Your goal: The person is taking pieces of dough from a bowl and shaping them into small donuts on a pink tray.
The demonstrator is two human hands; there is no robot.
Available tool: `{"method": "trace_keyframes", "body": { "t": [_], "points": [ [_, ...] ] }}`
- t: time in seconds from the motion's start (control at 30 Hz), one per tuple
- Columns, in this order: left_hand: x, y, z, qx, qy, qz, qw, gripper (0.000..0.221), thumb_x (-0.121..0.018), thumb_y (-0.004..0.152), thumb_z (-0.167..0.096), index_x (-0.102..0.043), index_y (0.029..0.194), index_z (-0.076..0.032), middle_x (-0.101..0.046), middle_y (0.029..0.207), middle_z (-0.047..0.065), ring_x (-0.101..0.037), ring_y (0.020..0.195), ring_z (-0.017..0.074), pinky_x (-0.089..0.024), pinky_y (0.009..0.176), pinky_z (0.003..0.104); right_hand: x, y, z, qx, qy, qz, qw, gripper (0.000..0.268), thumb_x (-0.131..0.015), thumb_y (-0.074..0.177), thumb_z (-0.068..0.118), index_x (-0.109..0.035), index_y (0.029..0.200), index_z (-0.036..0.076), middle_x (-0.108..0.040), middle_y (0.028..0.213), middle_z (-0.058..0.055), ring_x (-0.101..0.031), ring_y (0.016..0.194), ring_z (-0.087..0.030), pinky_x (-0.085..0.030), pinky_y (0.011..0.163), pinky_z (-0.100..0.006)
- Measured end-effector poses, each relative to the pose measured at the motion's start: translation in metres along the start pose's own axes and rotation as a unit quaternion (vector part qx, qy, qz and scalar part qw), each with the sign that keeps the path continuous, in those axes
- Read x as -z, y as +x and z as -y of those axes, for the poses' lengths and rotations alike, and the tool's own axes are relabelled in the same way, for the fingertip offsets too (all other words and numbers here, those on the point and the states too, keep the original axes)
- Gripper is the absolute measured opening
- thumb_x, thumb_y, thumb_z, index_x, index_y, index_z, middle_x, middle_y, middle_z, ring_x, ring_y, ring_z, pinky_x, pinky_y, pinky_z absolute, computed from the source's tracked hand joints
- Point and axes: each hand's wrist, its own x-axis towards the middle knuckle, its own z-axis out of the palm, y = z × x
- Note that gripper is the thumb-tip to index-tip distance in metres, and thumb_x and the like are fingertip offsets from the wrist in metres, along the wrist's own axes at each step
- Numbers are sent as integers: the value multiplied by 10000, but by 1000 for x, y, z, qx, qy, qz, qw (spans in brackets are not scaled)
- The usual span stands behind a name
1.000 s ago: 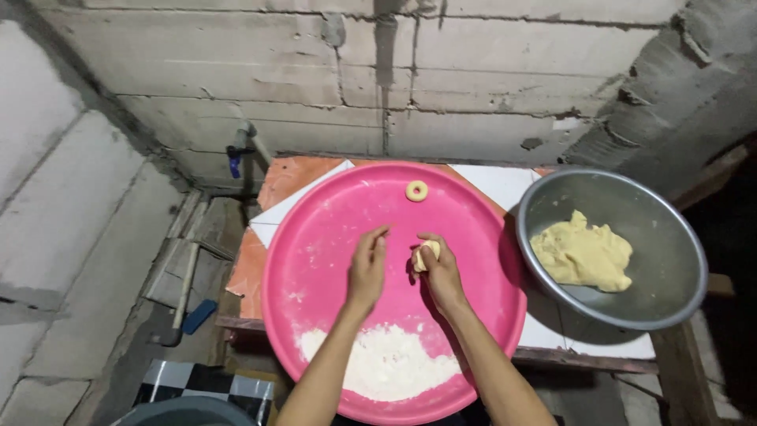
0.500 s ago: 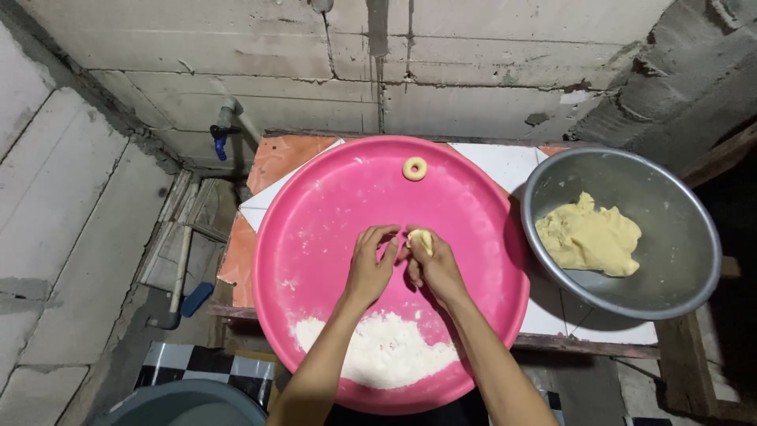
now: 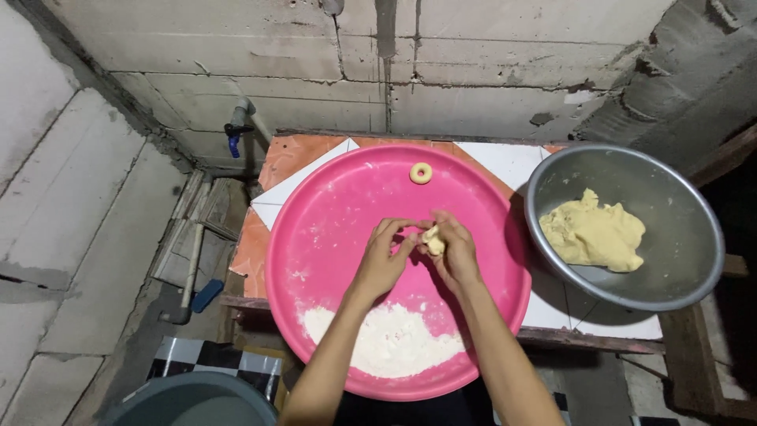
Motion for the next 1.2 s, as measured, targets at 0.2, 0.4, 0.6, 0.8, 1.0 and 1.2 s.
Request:
{"method": "trace_keyframes", "body": {
  "t": [0.2,0.4,0.6,0.8,1.0,1.2],
  "points": [
    [-9,2,-15,-12,-17,-46,999,362,-578,1000,-123,-600,1351,-37,-576,1274,215,-553,1249,415,-532,1000,464,7,2,0,23,-44,-5,999,546,-496,955,-135,-421,1485,-30,-633,1282,-320,-717,994,-355,-650,800,-459],
    [-19,3,3,-17,-38,-15,999,357,-542,1034,-185,-597,1366,-65,-592,1285,185,-589,1244,380,-550,950,455,-10,-12,7,78,-32,-34,996,254,-449,1038,-24,-543,1272,7,-565,748,-120,-500,484,-189,-394,359,-285],
    [-16,4,5,-16,-60,-23,998,422,-563,1033,-215,-539,1402,-11,-551,1324,247,-570,1256,450,-549,954,502,-9,-19,23,25,-57,8,998,661,-461,953,-144,-272,1567,11,-540,1424,-328,-654,1118,-358,-580,954,-496],
    [-23,-3,-4,-72,-45,69,994,726,-751,903,-312,-445,1491,-17,-471,1421,237,-518,1299,444,-510,998,507,17,-7,3,58,-151,-6,987,135,-524,998,-4,-655,1033,-6,-603,575,-180,-483,271,-183,-417,228,-283],
    [-23,-1,-24,-104,-6,83,991,523,-624,993,-168,-478,1418,99,-485,1392,291,-486,1313,502,-454,1056,553,3,-28,29,-105,127,119,979,473,-422,1048,320,-421,1502,186,-661,1220,-142,-662,993,-230,-616,736,-414],
    [-18,6,-26,-197,283,42,938,737,-736,823,-546,-595,1418,-136,-289,1594,251,-207,1450,544,-279,1104,608,7,-30,26,-41,175,230,956,592,-392,1110,414,-120,1623,300,-262,1612,-292,-335,1456,-491,-345,1124,-683]
  ]
}}
